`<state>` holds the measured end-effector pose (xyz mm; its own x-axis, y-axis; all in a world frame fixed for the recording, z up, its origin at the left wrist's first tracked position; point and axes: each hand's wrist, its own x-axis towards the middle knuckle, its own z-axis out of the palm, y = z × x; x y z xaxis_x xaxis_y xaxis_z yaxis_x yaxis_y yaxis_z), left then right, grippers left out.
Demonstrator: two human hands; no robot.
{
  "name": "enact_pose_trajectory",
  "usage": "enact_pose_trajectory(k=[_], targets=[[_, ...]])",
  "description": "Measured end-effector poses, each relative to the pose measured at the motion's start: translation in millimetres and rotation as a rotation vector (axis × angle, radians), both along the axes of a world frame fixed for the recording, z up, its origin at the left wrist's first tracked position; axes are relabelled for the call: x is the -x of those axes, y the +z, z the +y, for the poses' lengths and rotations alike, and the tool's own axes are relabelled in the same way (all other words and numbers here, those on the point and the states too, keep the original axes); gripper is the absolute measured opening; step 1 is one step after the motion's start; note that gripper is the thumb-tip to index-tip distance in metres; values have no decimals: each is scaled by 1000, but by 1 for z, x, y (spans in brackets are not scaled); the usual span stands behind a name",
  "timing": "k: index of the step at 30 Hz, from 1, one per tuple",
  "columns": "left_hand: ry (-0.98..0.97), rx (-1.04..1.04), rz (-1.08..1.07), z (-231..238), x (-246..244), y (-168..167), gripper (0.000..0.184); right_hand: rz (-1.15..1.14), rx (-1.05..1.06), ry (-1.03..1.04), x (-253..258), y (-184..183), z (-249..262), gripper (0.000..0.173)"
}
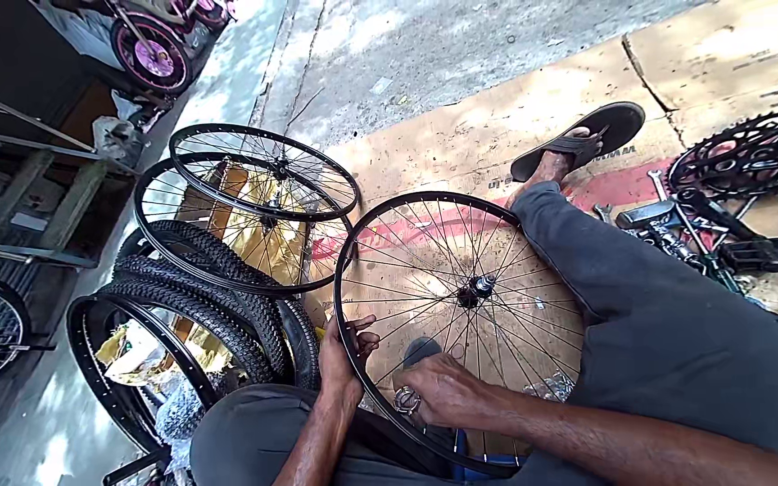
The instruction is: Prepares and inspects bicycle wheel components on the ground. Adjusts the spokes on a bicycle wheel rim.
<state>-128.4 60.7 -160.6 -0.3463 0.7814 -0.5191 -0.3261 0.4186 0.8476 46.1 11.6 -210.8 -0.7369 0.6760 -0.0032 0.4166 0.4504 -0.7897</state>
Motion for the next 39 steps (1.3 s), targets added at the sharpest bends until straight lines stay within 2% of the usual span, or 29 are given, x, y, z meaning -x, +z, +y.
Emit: enact_pose_trajectory(k=[2, 4, 6, 7, 9, 11, 14, 15, 17, 19, 21, 23, 25, 27, 28, 31, 33, 35, 37, 39], targets=[[-6, 11, 5, 1, 1, 0, 40, 9, 138, 126, -10, 11, 10, 30], [-11, 15, 6, -1, 2, -1, 42, 116, 271, 218, -28, 16, 19, 36], [-12, 10, 8, 0, 2, 0, 43, 186, 344, 129, -33, 13, 16, 28], [-16, 6, 12, 0, 1, 0, 44, 143, 329, 42, -27, 13, 12, 27], [-18, 2, 15, 0, -1, 0, 43, 6, 169, -54, -10, 10, 4, 29], [-12, 5, 24, 1, -1, -1, 41, -68, 97, -11, -2, 8, 4, 24], [-7, 21, 30, 0, 3, -3, 41, 47, 287, 205, -23, 18, 20, 38], [-4, 21, 28, 0, 3, -3, 42, 111, 350, 208, -30, 18, 22, 37], [-7, 14, 22, 0, 2, -1, 42, 119, 382, 62, -30, 20, 16, 28], [-9, 4, 21, 0, -1, 1, 44, -3, 231, -69, -14, 17, 5, 31], [-1, 0, 19, 0, -2, 0, 45, -89, 88, -42, -1, 10, 1, 28], [-7, 2, 21, 0, 1, -1, 44, -57, 149, 93, -8, 14, 10, 29], [-7, 6, 19, 0, 2, -2, 43, 59, 294, 211, -26, 18, 20, 41], [-14, 5, 19, 0, 1, 0, 43, 144, 385, 132, -32, 17, 20, 32], [-18, 1, 19, 0, 0, 0, 43, 113, 363, 49, -28, 17, 16, 30], [-14, -5, 15, 1, -2, 0, 44, -71, 99, -47, -3, 8, 4, 26], [-12, 6, 18, 1, -1, -1, 44, -72, 155, 45, -6, 14, 9, 28], [-15, 15, 19, 1, 0, -1, 44, 19, 300, 170, -23, 21, 19, 41], [-18, 14, 19, 1, 1, -1, 44, 105, 389, 146, -32, 19, 20, 37], [-24, -2, 13, 0, 0, 0, 42, 38, 321, 15, -22, 18, 12, 32]])
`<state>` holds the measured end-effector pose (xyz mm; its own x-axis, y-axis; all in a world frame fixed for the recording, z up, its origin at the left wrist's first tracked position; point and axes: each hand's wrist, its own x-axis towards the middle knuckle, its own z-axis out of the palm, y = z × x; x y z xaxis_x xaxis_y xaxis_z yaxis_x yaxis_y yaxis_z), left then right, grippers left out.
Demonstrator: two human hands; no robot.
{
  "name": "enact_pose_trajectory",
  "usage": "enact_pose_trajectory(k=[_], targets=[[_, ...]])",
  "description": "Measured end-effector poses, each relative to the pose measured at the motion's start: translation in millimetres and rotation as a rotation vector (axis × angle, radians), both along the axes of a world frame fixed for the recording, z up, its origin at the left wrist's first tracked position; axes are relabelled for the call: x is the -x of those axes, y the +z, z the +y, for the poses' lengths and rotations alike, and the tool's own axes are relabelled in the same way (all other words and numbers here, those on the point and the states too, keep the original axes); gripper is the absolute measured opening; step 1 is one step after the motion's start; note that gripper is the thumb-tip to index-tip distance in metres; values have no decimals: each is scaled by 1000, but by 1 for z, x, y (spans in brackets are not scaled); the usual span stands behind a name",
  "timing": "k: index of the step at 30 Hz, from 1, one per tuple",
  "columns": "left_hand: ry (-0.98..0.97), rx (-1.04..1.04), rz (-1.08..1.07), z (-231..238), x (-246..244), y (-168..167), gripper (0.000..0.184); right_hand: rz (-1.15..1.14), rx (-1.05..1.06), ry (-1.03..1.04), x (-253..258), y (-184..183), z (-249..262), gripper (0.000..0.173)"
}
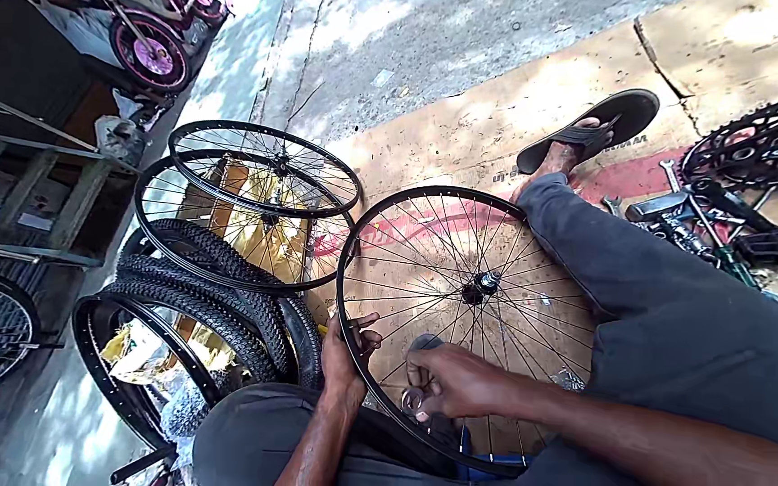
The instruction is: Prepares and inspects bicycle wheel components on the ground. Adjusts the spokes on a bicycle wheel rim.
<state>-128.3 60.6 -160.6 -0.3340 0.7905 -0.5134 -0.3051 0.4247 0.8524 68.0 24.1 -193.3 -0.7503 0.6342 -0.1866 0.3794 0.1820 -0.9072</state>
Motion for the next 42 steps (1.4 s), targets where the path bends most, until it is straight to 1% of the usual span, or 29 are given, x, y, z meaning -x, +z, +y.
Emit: enact_pose_trajectory(k=[2, 3, 5, 6, 7, 9, 10, 11, 12, 13, 14, 15, 17, 18, 19, 21, 22, 23, 25, 26, 28, 29, 31, 33, 34, 36, 39, 40, 42], targets=[[3, -12, -3, 1, -2, 1, 41, -119, -188, -54, 16, -5, -8, 26], [4, -15, 1, 2, -2, 0, 41, -139, -224, -32, 19, -6, -8, 25], [5, -6, 6, 1, 0, 0, 43, -80, -166, 77, 12, -2, -1, 27], [6, 0, 5, 1, 1, 0, 44, -14, -94, 141, 3, 1, 4, 35], [4, 1, 2, 1, 2, -1, 44, 60, -25, 169, -5, 2, 8, 38], [6, -3, -1, 1, 2, -1, 44, 141, 71, 89, -10, 1, 7, 29], [4, -5, 0, 1, 1, 0, 44, 98, 54, 7, -5, 0, 3, 25], [2, -8, 2, 1, 1, 0, 43, 25, -11, -42, 3, 0, -2, 25], [3, -11, 3, 1, 0, 0, 43, -41, -108, -65, 12, -2, -6, 29], [8, -13, 1, 1, -1, 0, 42, -86, -191, -52, 18, -5, -9, 32], [10, -15, 3, 1, -1, -1, 43, -107, -219, -8, 21, -5, -10, 31], [12, -11, 12, 1, 0, -2, 45, -98, -207, 50, 18, -3, -8, 32], [13, 18, 52, 3, 2, -2, 52, 0, -112, 177, 3, 1, 1, 39], [-3, 34, 71, 6, 4, -2, 51, 60, -80, 209, -5, 2, 3, 41], [-41, 42, 75, 9, 7, -1, 51, 95, -75, 220, -9, 2, 2, 39], [-131, 6, 33, 19, 13, 1, 63, 80, -102, 196, -7, -1, -3, 33], [-168, -20, 10, 23, 15, 2, 65, 53, -110, 185, -4, -3, -4, 30], [-179, -37, -3, 25, 15, 1, 60, 33, -117, 186, -2, -4, -3, 29], [-144, -76, -21, 25, 15, -3, 44, 27, -118, 194, -4, -5, 5, 29], [-120, -101, -42, 23, 14, -5, 41, 50, -122, 161, -9, -4, 10, 28], [-102, -158, -103, 15, 12, -6, 42, 127, -181, -17, -23, -1, 20, 24], [-99, -179, -130, 9, 10, -6, 43, 132, -257, -124, -30, -1, 25, 21], [-86, -200, -176, -5, 6, -7, 40, 21, -470, -253, -43, -8, 32, 17], [-78, -196, -189, -13, 5, -8, 32, -127, -610, -231, -44, -20, 31, 14], [-68, -185, -174, -11, 7, -7, 26, -149, -645, -201, -37, -22, 28, 15], [-40, -157, -149, -2, 11, -6, 24, -66, -659, -146, -14, -20, 19, 17], [-40, -127, -142, 2, 10, -6, 32, 84, -594, -23, 13, -15, 9, 21], [-42, -125, -141, 2, 10, -6, 31, 118, -562, -8, 15, -16, 11, 20], [-50, -133, -105, 2, 10, -6, 29, 194, -416, -20, 13, -17, 17, 19]])
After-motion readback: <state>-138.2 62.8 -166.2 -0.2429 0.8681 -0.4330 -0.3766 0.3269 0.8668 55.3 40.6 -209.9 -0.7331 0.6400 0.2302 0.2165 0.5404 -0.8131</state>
